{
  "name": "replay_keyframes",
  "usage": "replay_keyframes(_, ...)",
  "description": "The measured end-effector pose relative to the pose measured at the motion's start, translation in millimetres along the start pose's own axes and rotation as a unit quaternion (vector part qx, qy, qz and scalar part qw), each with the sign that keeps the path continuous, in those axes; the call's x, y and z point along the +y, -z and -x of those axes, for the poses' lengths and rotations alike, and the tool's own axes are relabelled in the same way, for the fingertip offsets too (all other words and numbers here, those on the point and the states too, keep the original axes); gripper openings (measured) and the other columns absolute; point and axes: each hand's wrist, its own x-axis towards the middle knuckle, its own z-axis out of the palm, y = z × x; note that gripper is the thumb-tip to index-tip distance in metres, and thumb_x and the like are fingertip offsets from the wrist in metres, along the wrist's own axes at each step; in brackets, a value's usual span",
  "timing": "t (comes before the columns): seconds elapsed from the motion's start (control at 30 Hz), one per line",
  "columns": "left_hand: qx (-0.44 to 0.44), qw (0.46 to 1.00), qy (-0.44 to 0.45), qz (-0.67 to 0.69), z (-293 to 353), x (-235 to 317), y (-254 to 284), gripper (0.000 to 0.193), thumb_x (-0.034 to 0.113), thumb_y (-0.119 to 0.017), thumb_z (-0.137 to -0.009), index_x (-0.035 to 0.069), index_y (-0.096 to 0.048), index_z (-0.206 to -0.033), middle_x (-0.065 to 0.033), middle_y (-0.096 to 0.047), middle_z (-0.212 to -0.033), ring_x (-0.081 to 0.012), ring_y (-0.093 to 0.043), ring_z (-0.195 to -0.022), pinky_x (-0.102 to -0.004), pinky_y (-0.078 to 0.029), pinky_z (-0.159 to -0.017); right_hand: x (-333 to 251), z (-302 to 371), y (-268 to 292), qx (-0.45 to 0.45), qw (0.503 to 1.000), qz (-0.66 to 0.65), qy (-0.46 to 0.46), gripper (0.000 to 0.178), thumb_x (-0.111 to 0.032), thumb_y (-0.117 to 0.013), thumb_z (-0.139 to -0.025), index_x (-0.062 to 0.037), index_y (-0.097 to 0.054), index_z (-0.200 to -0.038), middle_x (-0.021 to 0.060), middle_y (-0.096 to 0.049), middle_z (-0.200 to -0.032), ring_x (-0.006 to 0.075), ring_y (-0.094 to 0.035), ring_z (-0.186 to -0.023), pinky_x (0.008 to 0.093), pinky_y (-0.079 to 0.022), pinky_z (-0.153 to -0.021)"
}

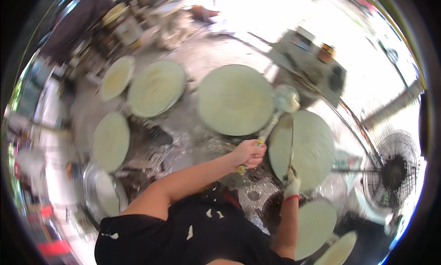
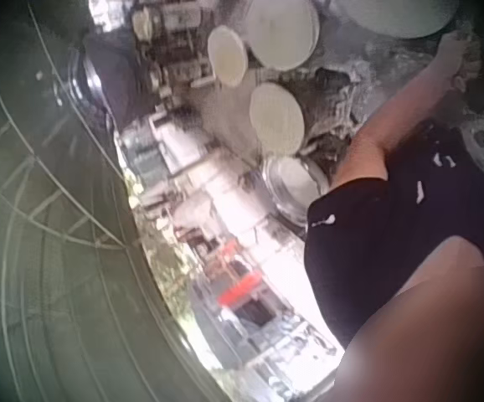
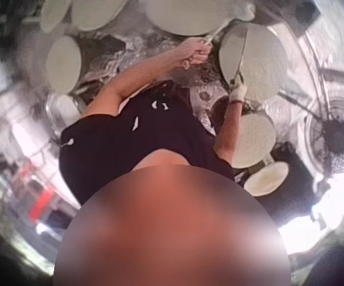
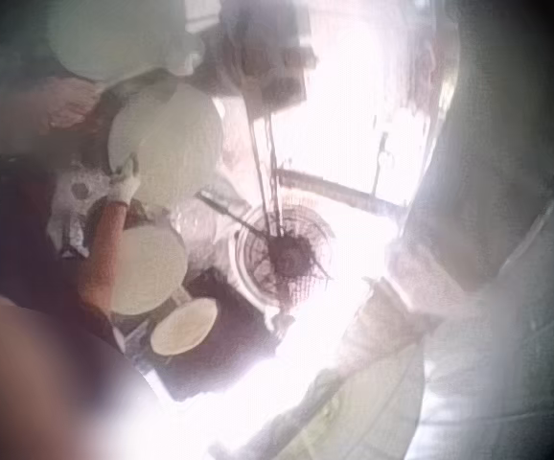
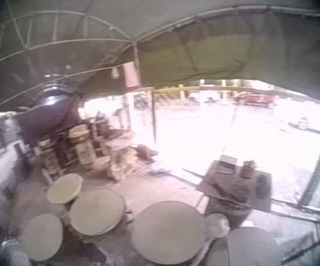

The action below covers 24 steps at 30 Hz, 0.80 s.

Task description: The person dips a tool into a bowl of batter and applies it to hot plates to form thin wrappers, then peels the finished wrappers off.

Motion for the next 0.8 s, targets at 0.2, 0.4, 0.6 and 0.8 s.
replay_keyframes(0.2,0.066,0.991,-0.085,0.077,107,27,63,0.008,0.006,-0.05,-0.085,0.007,-0.043,-0.084,0.0033,-0.037,-0.059,-0.0034,-0.031,-0.039,-0.0207,-0.026,-0.033,20,7,-107,-0.064,0.997,0.036,-0.007,0.028,-0.017,-0.059,-0.086,-0.0097,-0.057,-0.113,-0.0058,-0.044,-0.065,0.0045,-0.04,-0.047,0.0181,-0.027,-0.039)
replay_keyframes(0.4,0.119,0.955,-0.214,0.166,271,45,164,0.01,0.004,-0.049,-0.084,0.01,-0.041,-0.083,0.004,-0.036,-0.059,-0.0029,-0.034,-0.041,-0.0194,-0.028,-0.034,61,67,-295,-0.21,0.961,0.181,-0.015,0.015,-0.017,-0.064,-0.083,-0.0108,-0.06,-0.095,-0.0057,-0.051,-0.067,0.0032,-0.04,-0.051,0.0215,-0.03,-0.043)
replay_keyframes(0.6,0.312,0.879,-0.312,0.181,465,18,288,0.016,0.008,-0.05,-0.087,0.012,-0.038,-0.077,0.0049,-0.035,-0.058,-0.0036,-0.033,-0.042,-0.0194,-0.025,-0.035,160,160,-522,-0.449,0.861,0.238,-0.008,0.034,-0.015,-0.06,-0.083,0.0,-0.059,-0.113,0.0006,-0.059,-0.084,0.0108,-0.054,-0.07,0.0238,-0.042,-0.061)
replay_keyframes(0.8,0.483,0.745,-0.349,0.3,614,-48,371,0.009,0.007,-0.05,-0.088,0.01,-0.044,-0.081,0.0032,-0.037,-0.06,-0.0042,-0.033,-0.042,-0.0182,-0.025,-0.034,246,206,-753,-0.43,0.807,0.364,0.178,0.029,-0.009,-0.059,-0.081,0.0005,-0.06,-0.109,-0.0018,-0.053,-0.069,0.0063,-0.042,-0.056,0.0254,-0.035,-0.048)
